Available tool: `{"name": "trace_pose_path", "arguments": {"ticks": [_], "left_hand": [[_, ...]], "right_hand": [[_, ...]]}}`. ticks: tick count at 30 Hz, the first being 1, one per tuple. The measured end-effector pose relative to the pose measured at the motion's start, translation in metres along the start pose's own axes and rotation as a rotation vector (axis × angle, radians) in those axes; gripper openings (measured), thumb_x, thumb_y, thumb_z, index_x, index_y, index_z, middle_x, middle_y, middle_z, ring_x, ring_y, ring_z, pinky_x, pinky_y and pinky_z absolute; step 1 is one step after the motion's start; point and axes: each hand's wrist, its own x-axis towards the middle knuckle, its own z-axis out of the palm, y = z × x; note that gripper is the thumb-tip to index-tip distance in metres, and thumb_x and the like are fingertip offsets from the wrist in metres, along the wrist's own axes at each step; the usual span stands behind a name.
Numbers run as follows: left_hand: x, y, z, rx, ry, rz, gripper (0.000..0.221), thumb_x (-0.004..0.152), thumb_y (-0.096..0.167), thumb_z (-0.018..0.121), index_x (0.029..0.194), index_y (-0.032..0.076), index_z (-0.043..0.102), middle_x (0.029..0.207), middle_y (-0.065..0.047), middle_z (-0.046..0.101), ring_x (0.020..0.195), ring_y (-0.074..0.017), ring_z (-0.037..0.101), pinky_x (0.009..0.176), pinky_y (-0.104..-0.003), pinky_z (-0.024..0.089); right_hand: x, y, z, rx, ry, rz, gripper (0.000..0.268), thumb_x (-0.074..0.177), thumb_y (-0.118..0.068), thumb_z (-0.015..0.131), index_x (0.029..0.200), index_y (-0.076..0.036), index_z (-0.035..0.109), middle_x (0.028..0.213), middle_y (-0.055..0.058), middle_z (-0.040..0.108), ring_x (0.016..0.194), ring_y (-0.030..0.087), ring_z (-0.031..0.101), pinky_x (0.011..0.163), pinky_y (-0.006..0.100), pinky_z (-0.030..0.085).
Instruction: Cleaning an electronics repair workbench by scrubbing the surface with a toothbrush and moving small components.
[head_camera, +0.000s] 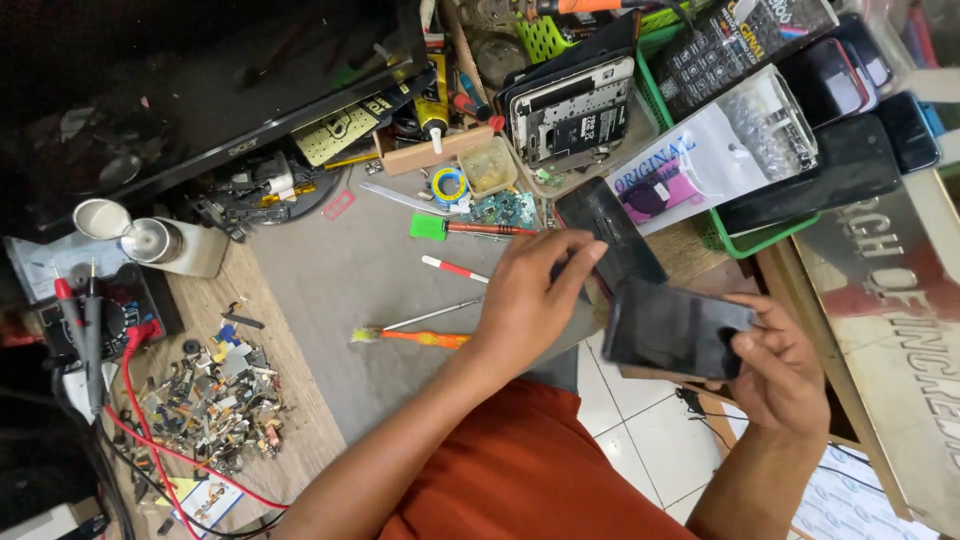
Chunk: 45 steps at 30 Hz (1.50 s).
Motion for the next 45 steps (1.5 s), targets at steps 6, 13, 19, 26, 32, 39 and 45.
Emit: {"name": "trace_pose_path", "arguments": {"ticks": [6,13,19,26,32,39,45], "left_hand": [[0.056,-0.044,0.045,1.084,0.120,0.450,0.032,0.086,0.031,0.080,0.105,0.006,0.073,0.104,-0.011,0.068,0.101,-0.0321,0.055,0.085,-0.044,0.044],[0.067,-0.054,0.054,1.090,0.069,0.236,0.006,0.086,0.009,0.068,0.088,0.007,0.073,0.101,-0.012,0.065,0.103,-0.0353,0.052,0.086,-0.046,0.044],[0.064,-0.055,0.048,1.088,0.148,0.404,0.014,0.077,0.012,0.078,0.089,0.007,0.071,0.096,-0.011,0.065,0.091,-0.0349,0.059,0.078,-0.048,0.047],[0.066,-0.051,0.043,0.899,0.039,0.363,0.030,0.083,0.006,0.077,0.111,0.004,0.068,0.096,-0.019,0.067,0.093,-0.0371,0.063,0.079,-0.048,0.051],[0.056,-0.040,0.028,0.529,0.088,0.290,0.013,0.081,0.002,0.078,0.091,0.008,0.073,0.083,-0.010,0.064,0.080,-0.0356,0.070,0.073,-0.039,0.058],[0.045,-0.045,-0.040,0.389,0.343,0.185,0.012,0.078,0.005,0.084,0.086,0.012,0.079,0.075,-0.009,0.065,0.070,-0.0268,0.071,0.068,-0.035,0.058],[0.037,-0.040,-0.056,0.488,0.365,0.227,0.013,0.081,0.005,0.082,0.091,0.013,0.079,0.080,-0.009,0.070,0.074,-0.0289,0.072,0.069,-0.036,0.059]], "right_hand": [[-0.030,0.014,-0.024,-0.060,0.477,-0.001,0.045,0.095,-0.018,0.073,0.133,0.002,0.059,0.096,0.009,0.070,0.060,0.018,0.071,0.044,0.029,0.066],[-0.018,0.032,-0.004,-0.101,0.675,0.144,0.046,0.088,-0.026,0.075,0.130,-0.011,0.063,0.111,0.008,0.070,0.083,0.021,0.069,0.053,0.028,0.058],[-0.003,0.034,0.004,-0.109,0.704,0.129,0.048,0.090,-0.023,0.071,0.134,-0.006,0.059,0.111,0.011,0.067,0.083,0.022,0.068,0.057,0.029,0.056],[0.004,0.022,0.022,-0.052,0.718,0.120,0.036,0.091,-0.012,0.068,0.125,0.000,0.061,0.125,0.008,0.062,0.097,0.022,0.064,0.054,0.031,0.056],[0.006,0.039,0.015,-0.033,0.659,0.042,0.040,0.095,-0.005,0.068,0.134,-0.001,0.061,0.091,0.012,0.072,0.077,0.019,0.072,0.068,0.029,0.059],[0.029,0.061,0.025,-0.180,0.682,0.122,0.039,0.093,-0.007,0.076,0.130,-0.005,0.066,0.087,0.003,0.066,0.074,0.015,0.071,0.064,0.027,0.063],[0.044,0.058,0.044,-0.242,0.717,0.110,0.039,0.094,-0.005,0.077,0.131,-0.004,0.063,0.088,0.005,0.065,0.076,0.020,0.072,0.069,0.038,0.068]]}}
